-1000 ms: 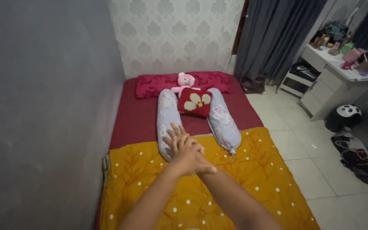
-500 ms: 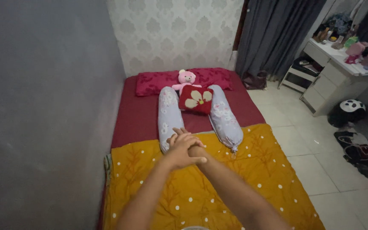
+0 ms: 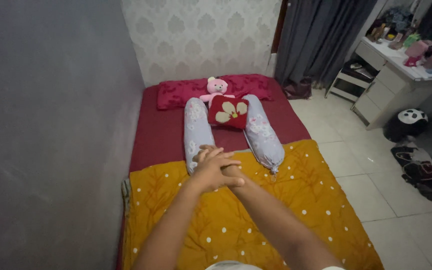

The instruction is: Arranging pillows and bolsters on a bed in a bedroom.

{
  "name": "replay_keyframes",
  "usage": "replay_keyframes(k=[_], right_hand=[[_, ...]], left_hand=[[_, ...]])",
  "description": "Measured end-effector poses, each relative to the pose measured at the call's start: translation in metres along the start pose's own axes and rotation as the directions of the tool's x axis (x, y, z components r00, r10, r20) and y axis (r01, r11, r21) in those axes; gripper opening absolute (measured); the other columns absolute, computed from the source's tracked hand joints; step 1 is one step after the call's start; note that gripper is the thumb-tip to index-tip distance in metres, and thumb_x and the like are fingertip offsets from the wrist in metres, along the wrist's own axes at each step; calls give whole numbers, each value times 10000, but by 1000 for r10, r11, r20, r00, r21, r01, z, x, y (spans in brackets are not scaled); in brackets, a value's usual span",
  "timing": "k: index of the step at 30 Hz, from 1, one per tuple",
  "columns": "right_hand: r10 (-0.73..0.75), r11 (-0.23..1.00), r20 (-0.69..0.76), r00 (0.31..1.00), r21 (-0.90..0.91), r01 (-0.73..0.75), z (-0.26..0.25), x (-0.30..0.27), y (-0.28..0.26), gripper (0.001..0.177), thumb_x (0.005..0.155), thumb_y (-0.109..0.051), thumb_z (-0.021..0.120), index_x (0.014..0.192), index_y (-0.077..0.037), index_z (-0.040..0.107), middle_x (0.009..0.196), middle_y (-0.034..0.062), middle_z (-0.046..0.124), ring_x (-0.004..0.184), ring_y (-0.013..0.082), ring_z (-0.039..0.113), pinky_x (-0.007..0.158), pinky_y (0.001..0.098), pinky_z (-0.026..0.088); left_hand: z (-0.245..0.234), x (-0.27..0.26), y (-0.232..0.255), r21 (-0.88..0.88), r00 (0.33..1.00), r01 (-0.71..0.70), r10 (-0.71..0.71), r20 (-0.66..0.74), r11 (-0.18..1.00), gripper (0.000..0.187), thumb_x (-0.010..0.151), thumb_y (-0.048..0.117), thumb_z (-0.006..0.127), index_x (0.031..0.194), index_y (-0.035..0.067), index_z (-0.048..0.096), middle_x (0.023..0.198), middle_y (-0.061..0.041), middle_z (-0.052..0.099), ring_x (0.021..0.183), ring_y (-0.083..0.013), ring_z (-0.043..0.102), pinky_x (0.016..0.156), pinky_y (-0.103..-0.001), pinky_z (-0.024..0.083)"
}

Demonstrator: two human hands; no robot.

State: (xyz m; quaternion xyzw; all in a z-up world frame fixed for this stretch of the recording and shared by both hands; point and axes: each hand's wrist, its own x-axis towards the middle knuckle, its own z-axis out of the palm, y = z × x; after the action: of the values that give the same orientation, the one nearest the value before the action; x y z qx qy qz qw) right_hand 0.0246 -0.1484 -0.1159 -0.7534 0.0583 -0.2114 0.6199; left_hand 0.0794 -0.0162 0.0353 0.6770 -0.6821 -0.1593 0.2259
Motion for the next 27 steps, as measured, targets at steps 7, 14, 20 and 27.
replay_keyframes(k=[7, 14, 20, 27], right_hand=[[68, 519, 200, 977, -844, 137, -31, 37, 98, 577, 981, -314, 603, 1513, -155, 448, 1548, 137, 472, 1450, 285, 419, 1227, 424, 325], [32, 346, 209, 977, -920, 186, -15, 32, 22, 527, 933, -292, 631, 1424, -119, 547, 1471, 146, 527, 1416, 304, 430, 1189, 448, 343], [18, 256, 30, 999, -966, 25, 6, 28, -91, 485, 918, -412, 635, 1339, -174, 610, 1401, 69, 597, 1440, 296, 430, 1162, 476, 389], [-350, -181, 239, 906, -966, 185, -5, 28, -13, 636, 779, -410, 677, 1349, -138, 602, 1453, 85, 547, 1406, 291, 444, 1172, 491, 402]], left_hand=[[8, 17, -62, -310, 989, -144, 142, -31, 940, 420, 845, 429, 752, 1214, 229, 758, 1390, 0, 684, 1425, -201, 496, 1211, -416, 304], [14, -3, -7, -58, 966, -149, 133, -222, 987, 309, 977, 436, 583, 1132, 268, 791, 1329, 21, 731, 1423, -222, 471, 1264, -521, 151], [30, -24, 25, 50, 882, -196, 199, -428, 979, 585, 734, 631, 721, 1168, 241, 750, 1359, -66, 620, 1443, -338, 373, 1204, -640, -49], [5, -11, -22, 47, 900, -115, 124, -418, 992, 348, 953, 503, 594, 1174, 307, 779, 1483, -24, 598, 1512, -288, 337, 1242, -667, 8]])
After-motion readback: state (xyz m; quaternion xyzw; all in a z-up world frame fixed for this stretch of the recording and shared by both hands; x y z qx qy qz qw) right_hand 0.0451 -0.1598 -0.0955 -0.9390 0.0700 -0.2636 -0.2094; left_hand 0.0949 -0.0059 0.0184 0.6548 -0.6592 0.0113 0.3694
